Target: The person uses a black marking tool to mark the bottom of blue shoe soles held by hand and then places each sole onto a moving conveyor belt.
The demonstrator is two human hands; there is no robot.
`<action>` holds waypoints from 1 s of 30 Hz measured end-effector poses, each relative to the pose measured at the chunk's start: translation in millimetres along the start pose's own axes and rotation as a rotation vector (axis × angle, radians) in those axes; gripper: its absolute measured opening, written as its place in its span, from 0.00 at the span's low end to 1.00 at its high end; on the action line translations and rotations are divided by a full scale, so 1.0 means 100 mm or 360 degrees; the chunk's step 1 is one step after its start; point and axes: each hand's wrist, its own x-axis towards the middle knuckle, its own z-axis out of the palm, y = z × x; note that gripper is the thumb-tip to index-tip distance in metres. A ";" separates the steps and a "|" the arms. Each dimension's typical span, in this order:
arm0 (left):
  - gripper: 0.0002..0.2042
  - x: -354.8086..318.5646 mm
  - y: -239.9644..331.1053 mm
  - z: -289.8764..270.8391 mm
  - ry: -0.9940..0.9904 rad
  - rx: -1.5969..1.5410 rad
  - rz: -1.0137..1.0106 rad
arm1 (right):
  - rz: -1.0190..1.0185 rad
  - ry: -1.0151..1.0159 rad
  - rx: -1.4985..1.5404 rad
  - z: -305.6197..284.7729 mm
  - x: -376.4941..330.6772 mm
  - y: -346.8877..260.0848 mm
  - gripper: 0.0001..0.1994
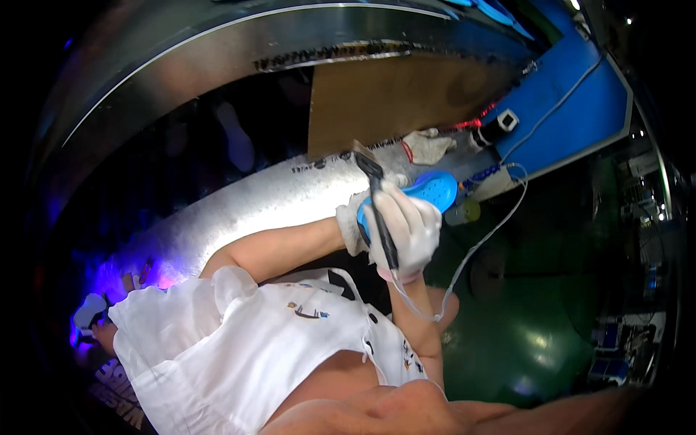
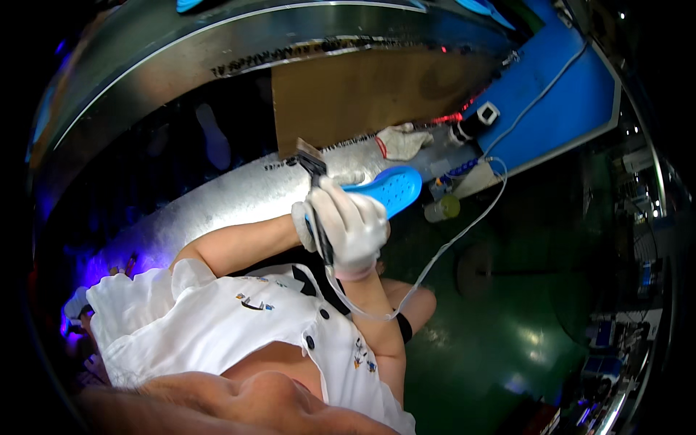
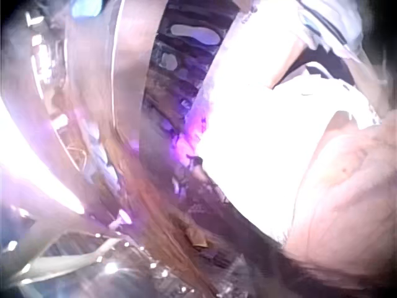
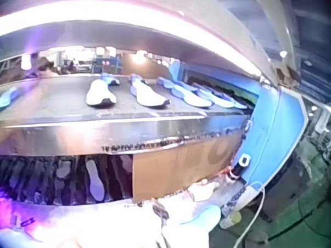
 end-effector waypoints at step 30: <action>0.23 -4.92 2.74 4.09 0.4949 0.2505 0.0409 | 0.0898 0.0235 0.1088 -0.10 -0.40 -0.04 0.14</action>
